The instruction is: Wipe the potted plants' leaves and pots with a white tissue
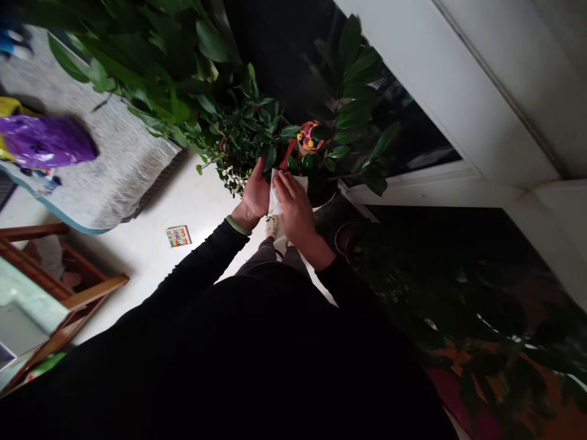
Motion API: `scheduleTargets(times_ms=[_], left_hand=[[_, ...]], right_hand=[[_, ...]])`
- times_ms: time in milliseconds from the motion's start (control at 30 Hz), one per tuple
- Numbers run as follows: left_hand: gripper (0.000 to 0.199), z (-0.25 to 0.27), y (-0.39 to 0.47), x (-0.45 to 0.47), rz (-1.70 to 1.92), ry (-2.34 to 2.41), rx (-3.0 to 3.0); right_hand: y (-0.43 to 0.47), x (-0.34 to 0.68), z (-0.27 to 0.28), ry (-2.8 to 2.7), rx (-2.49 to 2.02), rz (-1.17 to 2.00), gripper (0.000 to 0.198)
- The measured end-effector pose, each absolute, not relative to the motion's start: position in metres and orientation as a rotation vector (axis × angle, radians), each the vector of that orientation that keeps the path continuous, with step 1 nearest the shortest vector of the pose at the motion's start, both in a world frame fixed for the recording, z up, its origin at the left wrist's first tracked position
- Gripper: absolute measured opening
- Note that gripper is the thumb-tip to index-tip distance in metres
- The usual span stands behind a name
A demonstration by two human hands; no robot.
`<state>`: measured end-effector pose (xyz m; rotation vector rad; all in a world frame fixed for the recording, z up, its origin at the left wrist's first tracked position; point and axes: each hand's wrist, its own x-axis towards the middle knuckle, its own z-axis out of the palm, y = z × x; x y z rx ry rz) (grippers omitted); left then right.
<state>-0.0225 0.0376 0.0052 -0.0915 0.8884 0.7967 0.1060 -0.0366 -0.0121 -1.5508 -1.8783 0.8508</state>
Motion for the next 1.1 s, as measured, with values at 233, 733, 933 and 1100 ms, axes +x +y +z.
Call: scheduleTargets(times_ms=[233, 733, 933, 1100], left_hand=[[0.068, -0.003, 0.037, -0.028, 0.732, 0.850, -0.159], [0.061, 0.009, 0.036, -0.025, 0.719, 0.852, -0.167], [0.060, 0.009, 0.033, -0.026, 0.713, 0.851, -0.151], [0.058, 0.010, 0.035, -0.023, 0.737, 0.835, -0.170]], right_hand=[[-0.054, 0.109, 0.033, -1.783, -1.324, 1.159, 0.067], [0.017, 0.150, -0.015, -1.936, -1.517, 0.800, 0.068], [0.030, 0.164, -0.010, -1.870, -1.601, 0.717, 0.068], [0.000, 0.150, 0.002, -1.811, -1.619, 0.633, 0.073]])
